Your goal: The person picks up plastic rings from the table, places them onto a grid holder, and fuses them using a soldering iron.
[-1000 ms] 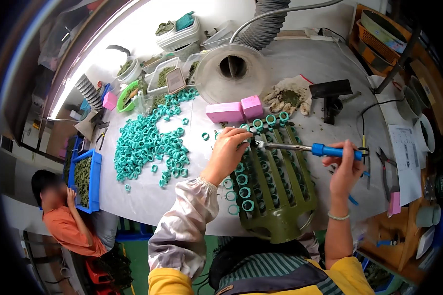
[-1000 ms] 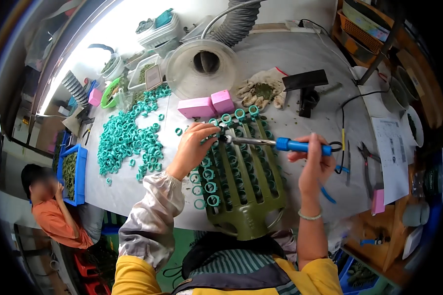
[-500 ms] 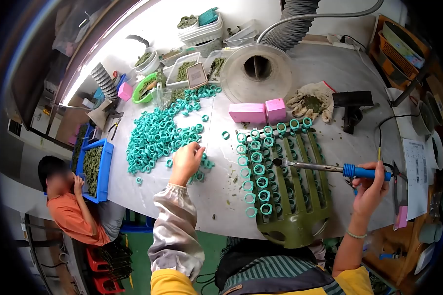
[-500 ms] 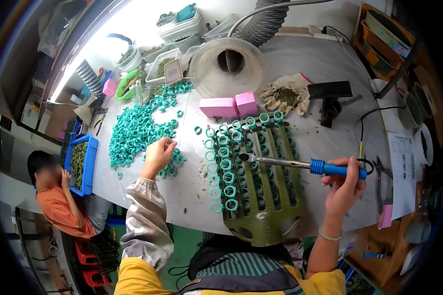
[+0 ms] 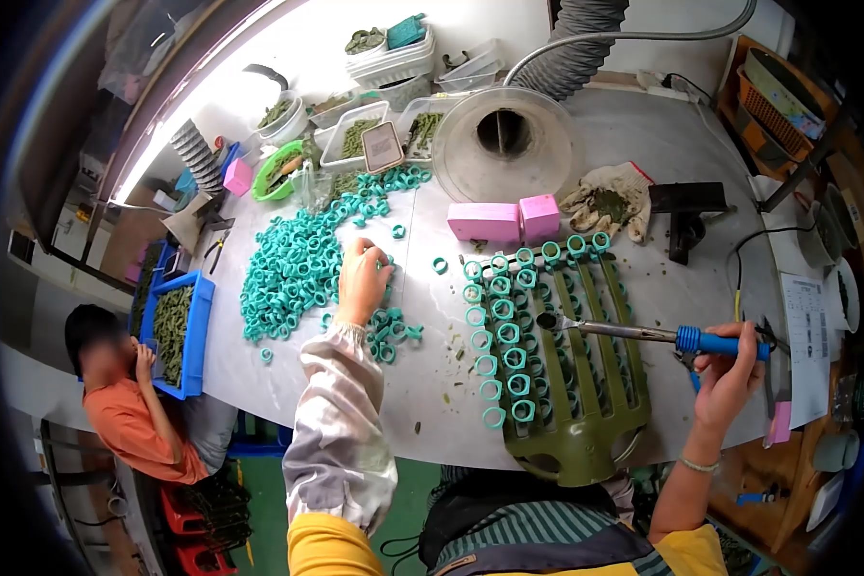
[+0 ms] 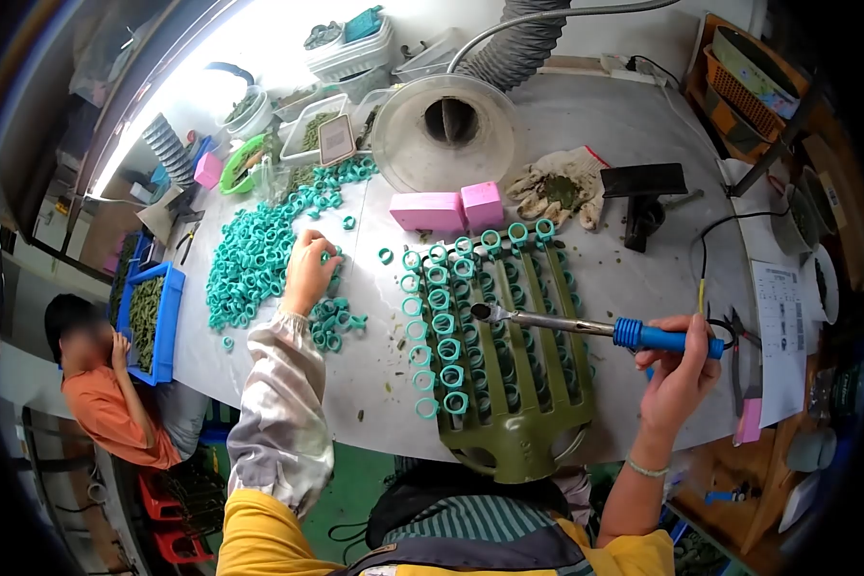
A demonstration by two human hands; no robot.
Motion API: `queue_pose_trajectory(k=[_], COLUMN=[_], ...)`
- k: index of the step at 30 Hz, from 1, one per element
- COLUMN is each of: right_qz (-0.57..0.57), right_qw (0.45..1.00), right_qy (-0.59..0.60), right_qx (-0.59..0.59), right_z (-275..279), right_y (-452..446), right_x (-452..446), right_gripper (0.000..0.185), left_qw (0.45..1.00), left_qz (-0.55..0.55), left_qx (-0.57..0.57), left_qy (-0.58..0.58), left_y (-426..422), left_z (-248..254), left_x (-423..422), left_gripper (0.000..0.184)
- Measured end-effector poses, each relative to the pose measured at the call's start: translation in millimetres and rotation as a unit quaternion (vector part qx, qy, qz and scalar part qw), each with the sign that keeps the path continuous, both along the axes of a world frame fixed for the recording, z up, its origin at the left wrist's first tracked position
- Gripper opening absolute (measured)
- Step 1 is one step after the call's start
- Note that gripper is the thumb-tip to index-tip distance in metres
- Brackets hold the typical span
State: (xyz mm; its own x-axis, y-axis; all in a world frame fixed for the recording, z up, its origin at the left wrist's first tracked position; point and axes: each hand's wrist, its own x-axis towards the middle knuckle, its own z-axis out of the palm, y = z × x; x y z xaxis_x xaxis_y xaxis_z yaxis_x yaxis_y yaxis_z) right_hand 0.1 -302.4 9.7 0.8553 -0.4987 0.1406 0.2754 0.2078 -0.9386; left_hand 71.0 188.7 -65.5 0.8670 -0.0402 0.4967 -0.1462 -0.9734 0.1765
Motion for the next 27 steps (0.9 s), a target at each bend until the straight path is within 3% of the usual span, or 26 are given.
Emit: queue_pose_trajectory(k=[5, 12, 15, 19, 27], right_qz=[0.011, 0.019, 0.024, 0.033, 0.068], right_qw=[1.000, 1.000, 1.000, 0.999, 0.997], right_qy=[0.000, 0.003, -0.005, -0.005, -0.013], right_qx=[-0.007, -0.002, 0.000, 0.012, 0.018], right_z=[0, -7, -11, -20, -31], right_y=[-3, -3, -5, -4, 12], right_x=[-2, 2, 3, 6, 14], right_gripper=[0.036, 0.037, 0.036, 0.034, 0.035], left_qw=[0.945, 0.868, 0.861, 0.950, 0.954], left_qz=[0.048, -0.154, -0.190, -0.215, -0.212], left_qx=[-0.305, -0.431, -0.420, -0.212, -0.194], left_qy=[0.111, 0.192, 0.214, 0.082, 0.087], left_y=[-45, -154, -178, -188, -200], left_z=[28, 67, 66, 44, 30], left_x=[-35, -68, -63, -48, -39], left_gripper=[0.019, 0.027, 0.026, 0.031, 0.029])
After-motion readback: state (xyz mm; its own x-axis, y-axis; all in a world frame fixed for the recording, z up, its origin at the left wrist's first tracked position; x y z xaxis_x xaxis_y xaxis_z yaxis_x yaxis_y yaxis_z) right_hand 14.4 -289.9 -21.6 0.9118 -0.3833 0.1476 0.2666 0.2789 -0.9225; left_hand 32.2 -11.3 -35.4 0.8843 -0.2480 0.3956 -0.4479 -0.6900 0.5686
